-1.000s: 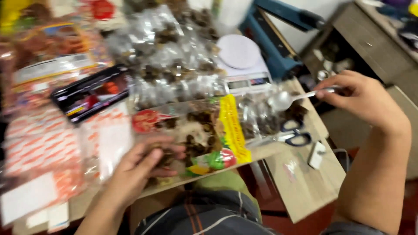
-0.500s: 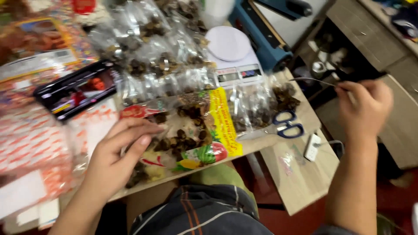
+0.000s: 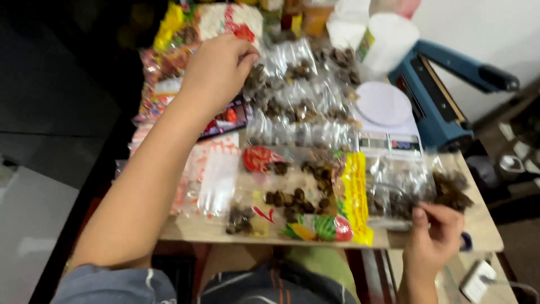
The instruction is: Scooping small dried food items into plastic bags for individual packaging
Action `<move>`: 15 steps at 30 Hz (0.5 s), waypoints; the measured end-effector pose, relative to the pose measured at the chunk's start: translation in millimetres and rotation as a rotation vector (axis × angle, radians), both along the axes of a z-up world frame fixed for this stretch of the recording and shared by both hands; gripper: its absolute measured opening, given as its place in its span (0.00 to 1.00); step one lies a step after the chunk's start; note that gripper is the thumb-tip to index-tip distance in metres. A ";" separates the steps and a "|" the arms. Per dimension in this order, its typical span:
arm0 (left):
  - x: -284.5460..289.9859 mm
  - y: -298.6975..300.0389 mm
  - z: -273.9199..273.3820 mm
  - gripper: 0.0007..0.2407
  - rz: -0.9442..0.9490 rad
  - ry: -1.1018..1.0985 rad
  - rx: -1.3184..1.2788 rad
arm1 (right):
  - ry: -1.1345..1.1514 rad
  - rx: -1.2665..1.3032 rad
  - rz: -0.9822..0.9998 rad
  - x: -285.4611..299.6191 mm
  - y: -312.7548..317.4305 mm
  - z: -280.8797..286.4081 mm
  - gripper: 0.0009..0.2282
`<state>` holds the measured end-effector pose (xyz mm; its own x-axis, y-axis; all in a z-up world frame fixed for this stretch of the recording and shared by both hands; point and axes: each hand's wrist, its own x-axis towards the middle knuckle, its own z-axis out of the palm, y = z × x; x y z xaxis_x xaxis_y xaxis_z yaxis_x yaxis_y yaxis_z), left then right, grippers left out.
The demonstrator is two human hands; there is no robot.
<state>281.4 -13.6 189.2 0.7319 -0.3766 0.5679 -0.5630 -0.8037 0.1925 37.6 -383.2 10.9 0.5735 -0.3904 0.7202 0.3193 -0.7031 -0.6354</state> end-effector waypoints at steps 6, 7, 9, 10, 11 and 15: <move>65.7 4.5 0.0 0.10 0.037 0.042 -0.088 | 0.013 0.152 -0.006 4.2 -2.7 -16.6 0.02; 71.6 2.4 -0.3 0.10 0.109 0.050 -0.081 | 0.037 0.131 -0.015 3.9 -2.0 -15.5 0.03; 90.7 0.6 -2.4 0.09 0.184 0.053 -0.074 | 0.057 0.110 -0.020 5.8 -0.2 -15.6 0.04; 103.1 -0.1 -6.4 0.09 0.175 0.064 -0.110 | 0.053 0.130 -0.029 5.8 0.1 -16.8 0.05; 115.6 -1.0 -10.3 0.09 0.165 0.075 -0.146 | 0.049 0.150 -0.038 5.8 0.2 -17.9 0.05; 156.3 -36.6 -10.0 0.08 0.127 -0.042 -0.186 | 0.041 0.105 -0.072 7.4 4.3 -12.6 0.05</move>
